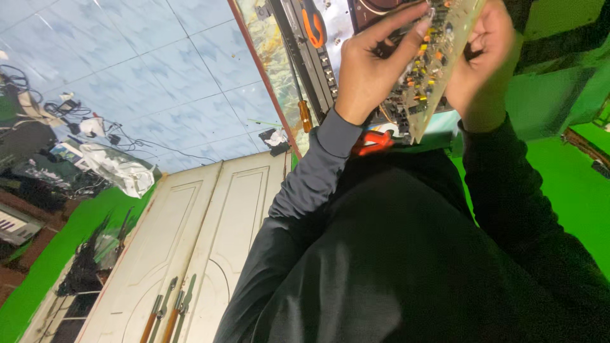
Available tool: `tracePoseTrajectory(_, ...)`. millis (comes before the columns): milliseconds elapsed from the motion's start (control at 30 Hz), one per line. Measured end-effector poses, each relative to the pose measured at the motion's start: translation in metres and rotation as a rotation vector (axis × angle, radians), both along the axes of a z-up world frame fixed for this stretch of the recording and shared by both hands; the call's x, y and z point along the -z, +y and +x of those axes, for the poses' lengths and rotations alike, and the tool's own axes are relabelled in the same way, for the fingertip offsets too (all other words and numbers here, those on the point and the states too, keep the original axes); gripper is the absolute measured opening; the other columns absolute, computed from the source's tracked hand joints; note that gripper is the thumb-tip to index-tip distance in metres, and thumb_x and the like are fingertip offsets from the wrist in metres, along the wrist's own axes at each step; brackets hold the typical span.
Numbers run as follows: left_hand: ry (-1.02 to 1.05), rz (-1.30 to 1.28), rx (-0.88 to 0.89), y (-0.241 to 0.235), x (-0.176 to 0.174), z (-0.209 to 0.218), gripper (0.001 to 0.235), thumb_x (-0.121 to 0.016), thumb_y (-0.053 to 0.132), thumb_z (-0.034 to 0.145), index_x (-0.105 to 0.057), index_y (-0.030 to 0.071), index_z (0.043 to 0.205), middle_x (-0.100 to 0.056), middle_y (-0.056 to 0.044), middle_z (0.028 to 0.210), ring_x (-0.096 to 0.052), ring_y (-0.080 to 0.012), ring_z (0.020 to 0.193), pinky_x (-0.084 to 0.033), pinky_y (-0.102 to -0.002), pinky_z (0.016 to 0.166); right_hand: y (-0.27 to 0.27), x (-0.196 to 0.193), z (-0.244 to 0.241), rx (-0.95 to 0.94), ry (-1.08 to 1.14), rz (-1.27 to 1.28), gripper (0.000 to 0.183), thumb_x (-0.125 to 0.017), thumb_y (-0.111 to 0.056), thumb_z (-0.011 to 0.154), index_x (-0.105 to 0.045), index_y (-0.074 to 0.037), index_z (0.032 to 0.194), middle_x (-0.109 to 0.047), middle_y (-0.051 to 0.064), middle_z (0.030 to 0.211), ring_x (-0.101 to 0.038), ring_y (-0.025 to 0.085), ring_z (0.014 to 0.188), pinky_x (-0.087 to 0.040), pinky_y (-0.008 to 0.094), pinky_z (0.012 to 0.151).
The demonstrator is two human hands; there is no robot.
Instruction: The person is working on the internal components of an electronic device, likely a keyboard or synthesizer. They are seen handling a circuit board, connecting wires, and manipulating small components within the device's chassis.
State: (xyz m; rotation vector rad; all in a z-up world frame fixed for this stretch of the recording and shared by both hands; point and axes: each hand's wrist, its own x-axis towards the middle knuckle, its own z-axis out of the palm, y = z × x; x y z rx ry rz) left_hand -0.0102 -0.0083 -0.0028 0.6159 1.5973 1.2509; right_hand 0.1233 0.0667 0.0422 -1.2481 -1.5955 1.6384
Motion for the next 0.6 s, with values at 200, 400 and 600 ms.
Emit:
tracePoseTrajectory(200,0.038,0.057,0.042,-0.010,0.011,-0.007,0.023,-0.079,0.028,0.102,-0.076,0.020,0.123,-0.075,0.009,0.073,-0.053,0.0033,0.057,-0.042,-0.019,0.052,-0.007,0.037,0.041,-0.122,-0.137,0.229,0.026,-0.074,0.000,0.109,-0.056,0.004,0.128,-0.067,0.011,0.124,-0.065,0.017,0.111,-0.052,0.032,0.097)
tracePoseTrajectory(400,0.094,0.159,-0.035,-0.007,0.017,-0.008,0.030,-0.079,0.035,0.098,-0.071,0.021,0.124,-0.076,0.007,0.089,-0.058,0.0010,0.057,-0.046,-0.018,0.055,-0.014,0.066,0.067,-0.007,-0.275,0.136,0.027,-0.076,-0.004,0.107,-0.059,0.003,0.127,-0.067,0.008,0.119,-0.063,0.016,0.107,-0.050,0.031,0.093)
tracePoseTrajectory(600,0.150,0.175,-0.041,-0.007,0.013,-0.008,0.027,-0.078,0.034,0.099,-0.070,0.020,0.121,-0.070,0.004,0.081,-0.060,-0.0022,0.061,-0.047,-0.020,0.059,-0.023,0.080,0.078,0.047,-0.343,0.118,0.023,-0.073,-0.003,0.108,-0.058,0.003,0.124,-0.065,0.007,0.114,-0.060,0.015,0.101,-0.047,0.030,0.088)
